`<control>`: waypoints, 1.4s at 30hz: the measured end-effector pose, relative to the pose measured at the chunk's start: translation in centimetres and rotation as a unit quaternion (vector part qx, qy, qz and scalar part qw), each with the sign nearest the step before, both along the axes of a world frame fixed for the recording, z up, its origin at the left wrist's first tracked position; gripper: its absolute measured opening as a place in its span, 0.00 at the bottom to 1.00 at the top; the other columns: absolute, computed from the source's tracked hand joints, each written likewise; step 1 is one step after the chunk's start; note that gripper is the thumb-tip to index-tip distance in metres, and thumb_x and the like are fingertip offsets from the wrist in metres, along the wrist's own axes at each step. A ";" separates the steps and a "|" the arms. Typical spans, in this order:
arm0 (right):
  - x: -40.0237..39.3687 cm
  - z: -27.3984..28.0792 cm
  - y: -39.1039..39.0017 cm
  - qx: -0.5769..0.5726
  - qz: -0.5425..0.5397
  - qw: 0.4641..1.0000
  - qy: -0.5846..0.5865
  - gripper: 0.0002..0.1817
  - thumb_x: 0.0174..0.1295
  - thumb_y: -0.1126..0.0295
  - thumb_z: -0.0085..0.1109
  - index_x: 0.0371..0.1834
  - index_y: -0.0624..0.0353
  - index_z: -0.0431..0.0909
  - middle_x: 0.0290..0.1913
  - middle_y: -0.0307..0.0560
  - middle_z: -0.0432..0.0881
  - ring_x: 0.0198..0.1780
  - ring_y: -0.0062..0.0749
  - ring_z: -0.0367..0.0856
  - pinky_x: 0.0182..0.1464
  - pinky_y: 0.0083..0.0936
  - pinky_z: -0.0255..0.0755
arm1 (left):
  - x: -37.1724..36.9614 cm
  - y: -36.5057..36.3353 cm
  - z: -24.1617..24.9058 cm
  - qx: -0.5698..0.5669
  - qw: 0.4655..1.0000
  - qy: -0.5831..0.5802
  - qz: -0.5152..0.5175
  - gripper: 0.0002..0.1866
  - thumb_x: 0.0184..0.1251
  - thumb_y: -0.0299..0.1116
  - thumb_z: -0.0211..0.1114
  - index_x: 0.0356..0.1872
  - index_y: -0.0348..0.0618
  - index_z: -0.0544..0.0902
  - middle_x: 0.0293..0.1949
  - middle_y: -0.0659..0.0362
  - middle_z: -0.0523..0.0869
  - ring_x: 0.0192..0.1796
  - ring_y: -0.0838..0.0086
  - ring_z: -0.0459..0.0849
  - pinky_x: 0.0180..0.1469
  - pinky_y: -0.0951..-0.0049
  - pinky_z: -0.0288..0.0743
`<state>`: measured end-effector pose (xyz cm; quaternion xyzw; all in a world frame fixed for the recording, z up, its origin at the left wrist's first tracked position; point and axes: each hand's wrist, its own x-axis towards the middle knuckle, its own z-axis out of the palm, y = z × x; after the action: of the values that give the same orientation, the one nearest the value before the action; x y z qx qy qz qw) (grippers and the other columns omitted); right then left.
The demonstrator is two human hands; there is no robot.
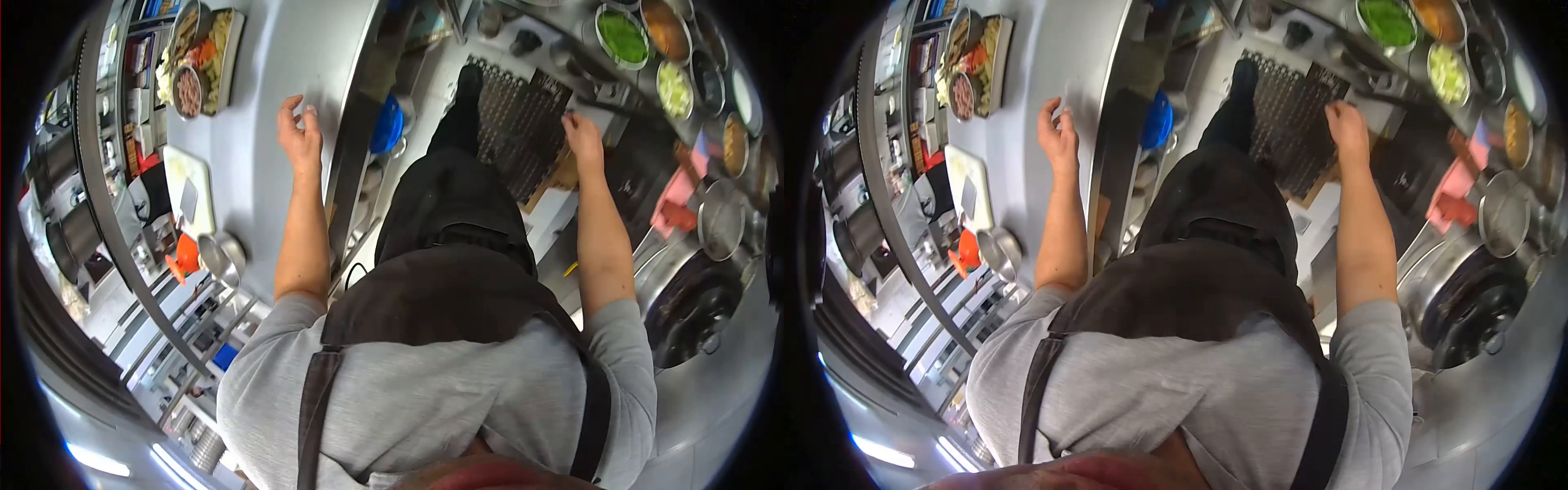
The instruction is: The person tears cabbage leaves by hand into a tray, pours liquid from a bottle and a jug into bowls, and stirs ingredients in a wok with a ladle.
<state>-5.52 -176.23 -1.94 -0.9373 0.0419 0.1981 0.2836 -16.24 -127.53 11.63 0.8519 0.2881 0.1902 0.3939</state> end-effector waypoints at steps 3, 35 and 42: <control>-8.1 -1.0 1.6 0.051 -0.025 0.998 0.020 0.17 0.63 0.56 0.55 0.41 0.58 0.83 0.41 0.59 0.84 0.48 0.54 0.82 0.50 0.43 0.74 | -6.2 0.3 -2.5 0.257 0.957 0.095 -0.095 0.19 0.67 0.34 0.59 0.56 0.35 0.75 0.62 0.43 0.70 0.64 0.48 0.68 0.65 0.53 0.63; -30.0 -22.4 12.1 0.113 0.102 0.959 0.238 0.15 0.63 0.60 0.51 0.32 0.58 0.84 0.37 0.59 0.83 0.41 0.56 0.82 0.46 0.46 0.77 | -9.1 -0.6 -6.8 0.316 0.934 0.056 -0.159 0.23 0.72 0.28 0.53 0.65 0.33 0.65 0.66 0.47 0.67 0.65 0.61 0.69 0.67 0.60 0.62; -41.8 -19.5 7.7 0.111 0.236 0.933 0.249 0.15 0.65 0.59 0.54 0.34 0.57 0.87 0.44 0.49 0.83 0.58 0.43 0.76 0.68 0.50 0.58 | -15.0 -15.3 -19.7 -0.001 0.895 0.339 -0.290 0.16 0.64 0.28 0.66 0.51 0.32 0.80 0.46 0.52 0.85 0.52 0.70 0.83 0.57 0.70 0.74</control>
<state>-47.28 -168.57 -21.44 -0.8033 -0.1331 0.4901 0.3112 -31.23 -142.84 -8.05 0.9102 0.1445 -0.2327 0.3107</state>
